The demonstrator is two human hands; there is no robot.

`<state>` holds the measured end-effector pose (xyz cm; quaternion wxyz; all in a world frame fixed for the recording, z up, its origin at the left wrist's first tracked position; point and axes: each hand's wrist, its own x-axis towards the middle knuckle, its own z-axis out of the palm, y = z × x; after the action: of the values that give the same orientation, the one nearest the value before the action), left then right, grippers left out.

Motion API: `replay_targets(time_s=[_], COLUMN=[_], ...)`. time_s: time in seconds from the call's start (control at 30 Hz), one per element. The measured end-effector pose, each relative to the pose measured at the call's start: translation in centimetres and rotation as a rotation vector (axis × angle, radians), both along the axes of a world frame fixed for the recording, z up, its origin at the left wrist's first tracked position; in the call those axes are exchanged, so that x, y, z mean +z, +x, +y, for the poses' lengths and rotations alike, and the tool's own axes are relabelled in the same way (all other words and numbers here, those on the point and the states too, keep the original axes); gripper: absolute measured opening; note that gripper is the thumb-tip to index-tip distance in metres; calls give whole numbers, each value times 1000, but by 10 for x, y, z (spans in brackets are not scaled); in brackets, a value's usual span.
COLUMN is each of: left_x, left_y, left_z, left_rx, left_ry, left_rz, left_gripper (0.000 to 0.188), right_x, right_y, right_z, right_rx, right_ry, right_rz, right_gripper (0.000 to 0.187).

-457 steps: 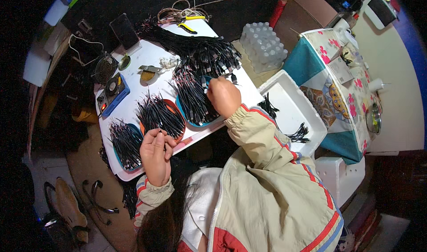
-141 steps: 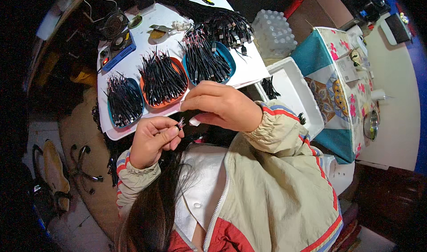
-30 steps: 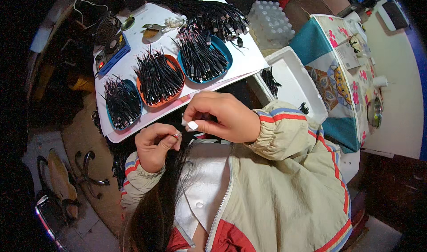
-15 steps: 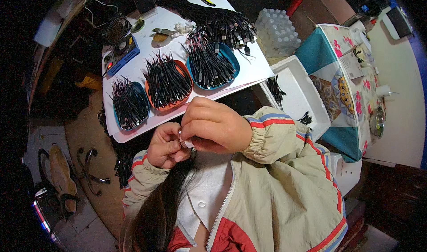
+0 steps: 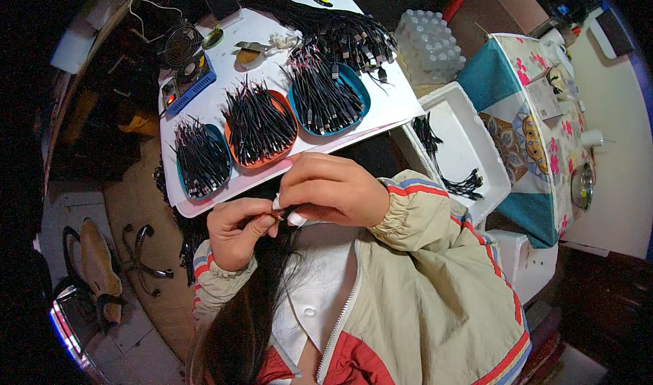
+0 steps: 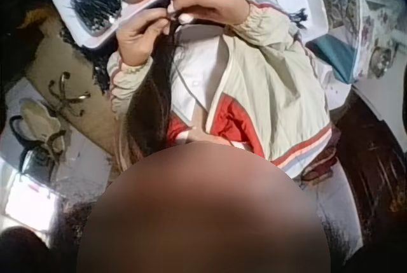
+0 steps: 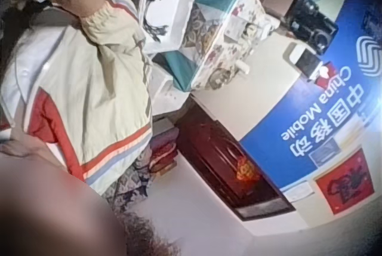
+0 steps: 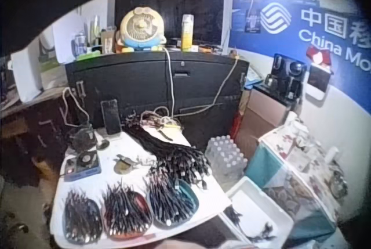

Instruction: The person repeatedly picks up small black electronic components from bowls on a table, attaches a small white piece to each, and places the finished items into a white tray. The process is continuous and repetitive.

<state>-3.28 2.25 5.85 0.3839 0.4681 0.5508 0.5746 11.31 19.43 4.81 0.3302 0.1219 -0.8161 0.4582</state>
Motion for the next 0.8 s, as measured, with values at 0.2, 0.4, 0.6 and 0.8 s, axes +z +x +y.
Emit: replay_targets(time_s=[0.2, 0.4, 0.6, 0.8], left_x=[0, 0, -1, -1], left_y=[0, 5, 9, 10], left_z=[2, 1, 0, -2], left_rx=[5, 149, 260, 245], left_ry=[-36, 14, 64, 45], left_rz=[-6, 92, 175, 172], left_gripper=[9, 9, 11, 11], right_x=[-2, 4, 11, 8], right_y=[-4, -2, 3, -4], right_z=[-4, -3, -13, -17], right_rx=[-52, -258, -490, -464], right_ry=[105, 309, 300, 469], right_rz=[120, 110, 138, 164], right_gripper=[24, 27, 31, 31])
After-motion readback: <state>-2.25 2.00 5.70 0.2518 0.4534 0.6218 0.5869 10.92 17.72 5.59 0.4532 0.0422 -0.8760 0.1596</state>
